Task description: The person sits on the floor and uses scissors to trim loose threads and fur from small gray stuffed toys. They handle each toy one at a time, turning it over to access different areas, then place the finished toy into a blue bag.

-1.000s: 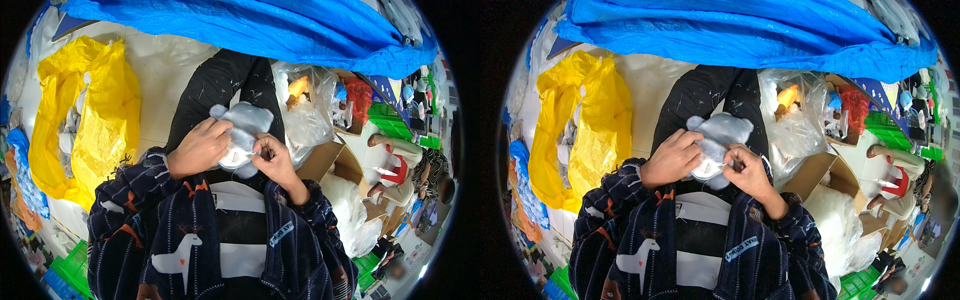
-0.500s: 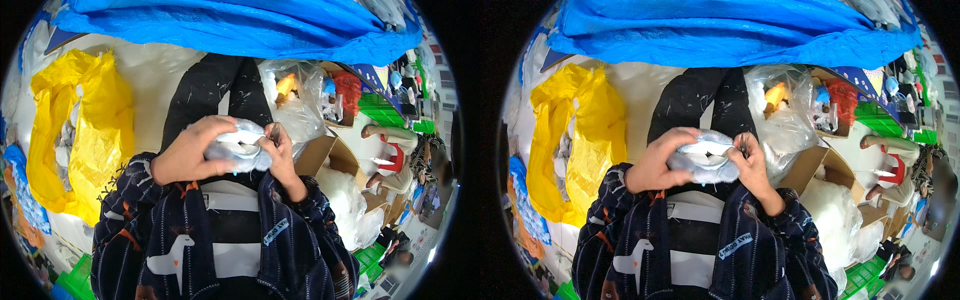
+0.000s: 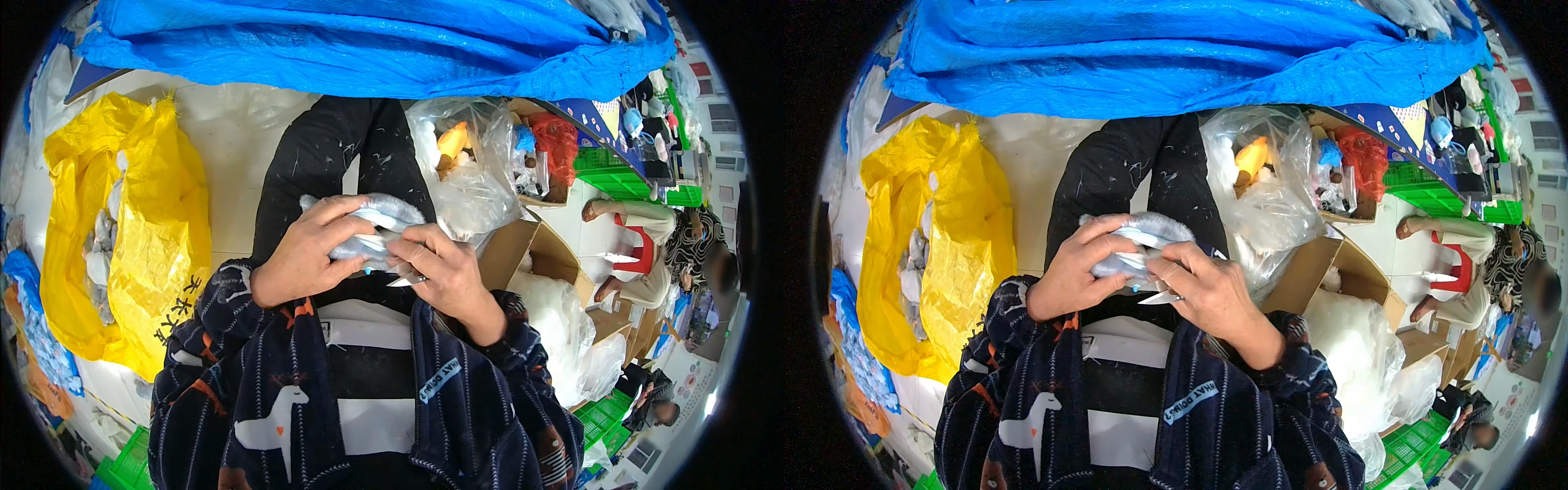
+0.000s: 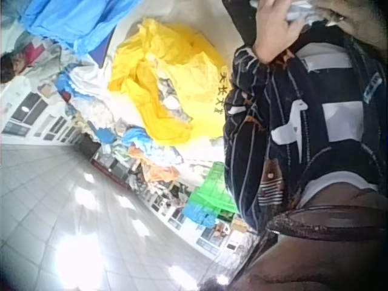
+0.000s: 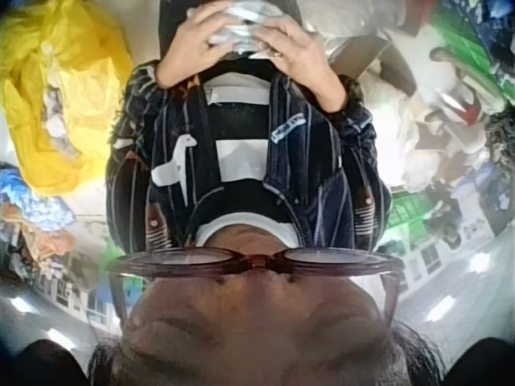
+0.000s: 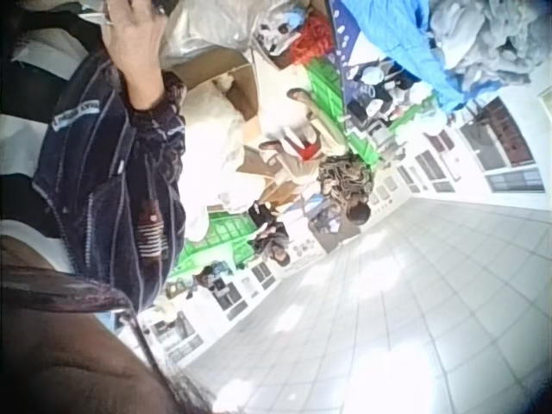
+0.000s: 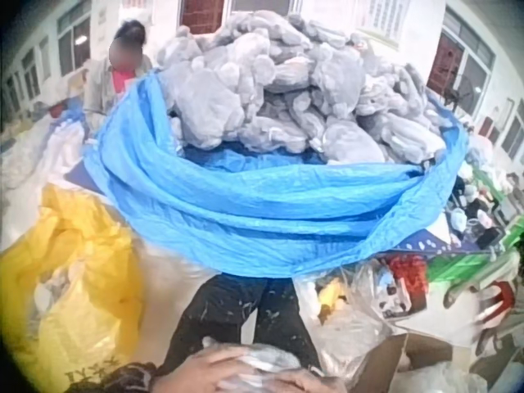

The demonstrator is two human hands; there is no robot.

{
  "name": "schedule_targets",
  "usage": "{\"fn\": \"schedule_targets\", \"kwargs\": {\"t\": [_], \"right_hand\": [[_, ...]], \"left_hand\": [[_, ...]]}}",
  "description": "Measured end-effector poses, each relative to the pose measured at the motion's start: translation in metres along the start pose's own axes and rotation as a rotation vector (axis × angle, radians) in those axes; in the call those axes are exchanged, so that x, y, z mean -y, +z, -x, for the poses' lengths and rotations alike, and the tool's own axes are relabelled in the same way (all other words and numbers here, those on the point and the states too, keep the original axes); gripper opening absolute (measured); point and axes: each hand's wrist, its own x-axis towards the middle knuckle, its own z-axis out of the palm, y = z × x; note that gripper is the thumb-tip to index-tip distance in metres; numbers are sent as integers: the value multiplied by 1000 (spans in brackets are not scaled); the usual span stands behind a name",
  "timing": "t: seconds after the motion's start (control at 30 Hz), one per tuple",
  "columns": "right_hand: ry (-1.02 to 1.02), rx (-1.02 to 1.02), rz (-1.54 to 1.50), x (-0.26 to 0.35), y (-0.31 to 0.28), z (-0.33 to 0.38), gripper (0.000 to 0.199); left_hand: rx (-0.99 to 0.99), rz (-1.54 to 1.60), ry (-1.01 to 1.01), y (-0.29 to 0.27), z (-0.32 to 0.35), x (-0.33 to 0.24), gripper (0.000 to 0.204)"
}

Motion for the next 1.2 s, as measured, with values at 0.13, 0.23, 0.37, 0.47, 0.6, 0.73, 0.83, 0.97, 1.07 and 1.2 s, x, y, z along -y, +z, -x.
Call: {"fn": "schedule_targets", "kwargs": {"t": [0.13,0.23,0.37,0.47,0.6,0.73,0.83,0.97,1.07,1.2], "right_hand": [[488,-189,-604,-5,-3,0,18],[663,-233,-790,-22,-1,8,25],[606,-243,-934,-17,2,7,22],[521,-203,-868,-11,2,-1,21],[301,-154,-528,3,5,-11,20],[279,-146,-416,6,5,-19,20],[300,0,-399,2,-14,-14,21],[110,113,-255,-3,-18,0,27],[216,299,-113,12,-23,0,30],[170,298,10,12,-18,-1,32]], "left_hand": [[-28,44,-25,-1,3,3,32],[-28,53,-21,-1,6,4,31],[21,-176,127,-15,-7,-16,27],[29,-241,185,-15,-17,-31,22],[35,-199,216,2,-23,-27,15],[107,-96,214,5,-20,-24,13],[121,-13,165,2,-16,-21,10],[103,43,199,4,-15,-12,7],[59,37,205,6,-15,-9,8],[32,28,229,6,-17,-10,9]]}}
